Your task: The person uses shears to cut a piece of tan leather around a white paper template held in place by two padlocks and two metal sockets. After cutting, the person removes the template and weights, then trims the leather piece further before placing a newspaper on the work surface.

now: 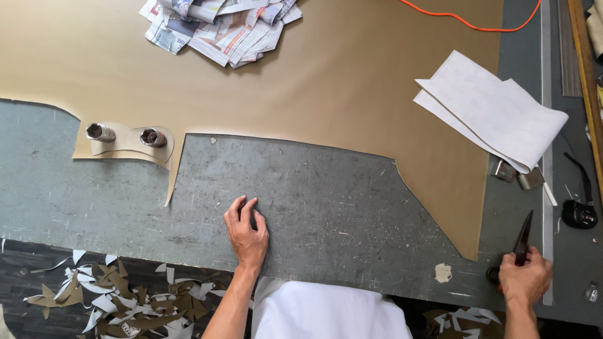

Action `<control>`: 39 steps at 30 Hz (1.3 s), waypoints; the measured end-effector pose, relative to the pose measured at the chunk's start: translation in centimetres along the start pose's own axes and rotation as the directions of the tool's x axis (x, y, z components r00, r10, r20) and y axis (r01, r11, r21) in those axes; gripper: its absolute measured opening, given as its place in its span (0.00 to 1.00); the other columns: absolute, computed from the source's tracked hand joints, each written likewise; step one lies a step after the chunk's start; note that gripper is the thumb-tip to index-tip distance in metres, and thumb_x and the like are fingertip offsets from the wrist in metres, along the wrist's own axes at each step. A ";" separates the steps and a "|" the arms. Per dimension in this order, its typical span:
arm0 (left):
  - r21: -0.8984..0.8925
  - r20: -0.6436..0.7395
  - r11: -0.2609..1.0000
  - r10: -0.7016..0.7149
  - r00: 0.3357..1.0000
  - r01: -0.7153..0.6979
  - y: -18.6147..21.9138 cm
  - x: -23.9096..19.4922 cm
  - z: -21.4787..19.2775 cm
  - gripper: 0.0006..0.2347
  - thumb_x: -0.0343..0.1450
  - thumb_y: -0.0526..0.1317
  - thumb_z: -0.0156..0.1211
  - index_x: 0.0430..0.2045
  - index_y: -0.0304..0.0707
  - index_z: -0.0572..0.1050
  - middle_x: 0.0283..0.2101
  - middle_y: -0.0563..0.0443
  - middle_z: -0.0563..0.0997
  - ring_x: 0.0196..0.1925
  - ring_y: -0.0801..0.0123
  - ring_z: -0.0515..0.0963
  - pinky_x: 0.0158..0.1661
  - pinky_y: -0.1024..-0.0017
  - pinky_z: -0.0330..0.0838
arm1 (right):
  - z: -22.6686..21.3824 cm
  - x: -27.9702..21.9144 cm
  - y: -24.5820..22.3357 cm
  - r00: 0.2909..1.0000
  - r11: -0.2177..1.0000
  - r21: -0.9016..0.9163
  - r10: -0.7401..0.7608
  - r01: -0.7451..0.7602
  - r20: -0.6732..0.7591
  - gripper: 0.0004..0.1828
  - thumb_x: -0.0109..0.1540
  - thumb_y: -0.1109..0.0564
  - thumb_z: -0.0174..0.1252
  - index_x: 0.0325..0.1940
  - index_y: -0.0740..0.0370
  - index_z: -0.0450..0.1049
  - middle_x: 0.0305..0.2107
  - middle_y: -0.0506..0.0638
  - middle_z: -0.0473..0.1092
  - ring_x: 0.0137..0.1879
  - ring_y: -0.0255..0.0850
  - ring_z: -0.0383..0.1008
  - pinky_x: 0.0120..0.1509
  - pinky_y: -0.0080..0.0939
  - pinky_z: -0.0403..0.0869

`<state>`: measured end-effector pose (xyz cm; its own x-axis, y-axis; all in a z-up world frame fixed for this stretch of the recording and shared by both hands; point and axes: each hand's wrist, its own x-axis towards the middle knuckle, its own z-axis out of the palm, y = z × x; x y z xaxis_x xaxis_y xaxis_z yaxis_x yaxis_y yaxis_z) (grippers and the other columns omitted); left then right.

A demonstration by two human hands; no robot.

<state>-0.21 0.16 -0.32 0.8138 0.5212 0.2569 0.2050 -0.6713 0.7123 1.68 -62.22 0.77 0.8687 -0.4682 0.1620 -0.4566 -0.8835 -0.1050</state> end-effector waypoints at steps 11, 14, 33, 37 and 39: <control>-0.056 0.064 0.998 0.006 0.998 -0.002 -0.1 0.6 -0.5 0.12 0.70 0.29 0.59 0.46 0.35 0.79 0.58 0.43 0.71 0.59 0.53 0.71 0.56 0.61 0.71 | -1.5 -8.1 -9.3 0.991 0.931 0.360 0.104 -0.067 -0.083 0.25 0.67 0.63 0.64 0.67 0.73 0.71 0.47 0.60 0.76 0.51 0.45 0.78 0.52 0.42 0.77; -0.076 0.094 0.997 0.014 0.995 -0.007 -0.2 0.4 -0.9 0.12 0.69 0.28 0.59 0.46 0.35 0.79 0.58 0.42 0.71 0.59 0.52 0.71 0.57 0.60 0.70 | -3.1 -11.5 -15.4 1.000 0.895 0.445 -0.014 0.024 -0.025 0.27 0.65 0.64 0.63 0.69 0.71 0.72 0.50 0.59 0.73 0.48 0.43 0.77 0.49 0.40 0.77; 0.034 -0.249 0.998 -0.034 0.968 0.044 -8.2 8.1 -9.0 0.12 0.73 0.23 0.52 0.49 0.29 0.77 0.56 0.41 0.72 0.61 0.57 0.74 0.61 0.66 0.74 | -3.1 -7.4 -30.8 0.864 0.746 0.451 -0.485 0.490 -0.135 0.21 0.59 0.65 0.64 0.57 0.66 0.77 0.50 0.57 0.75 0.55 0.54 0.74 0.60 0.49 0.74; 0.005 -0.269 0.985 -0.162 0.949 0.170 -8.9 7.3 -10.4 0.13 0.73 0.23 0.51 0.50 0.29 0.77 0.57 0.40 0.71 0.58 0.60 0.74 0.56 0.68 0.74 | -3.0 -6.7 -29.3 0.858 0.730 0.479 -0.502 0.486 -0.107 0.20 0.60 0.65 0.63 0.58 0.65 0.77 0.50 0.57 0.75 0.56 0.53 0.73 0.61 0.49 0.73; -0.014 -0.276 0.989 -0.145 0.950 0.147 -8.2 6.9 -10.4 0.12 0.74 0.24 0.51 0.50 0.29 0.76 0.58 0.41 0.71 0.58 0.61 0.74 0.56 0.68 0.74 | -2.7 -6.8 -29.2 0.842 0.731 0.438 -0.523 0.524 -0.133 0.20 0.61 0.65 0.62 0.58 0.65 0.77 0.52 0.56 0.75 0.58 0.53 0.73 0.65 0.50 0.72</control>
<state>-1.92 14.75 2.43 0.5933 0.7382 0.3211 0.3149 -0.5799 0.7514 8.59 -33.26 5.43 0.9445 0.0661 0.3217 0.2054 -0.8832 -0.4216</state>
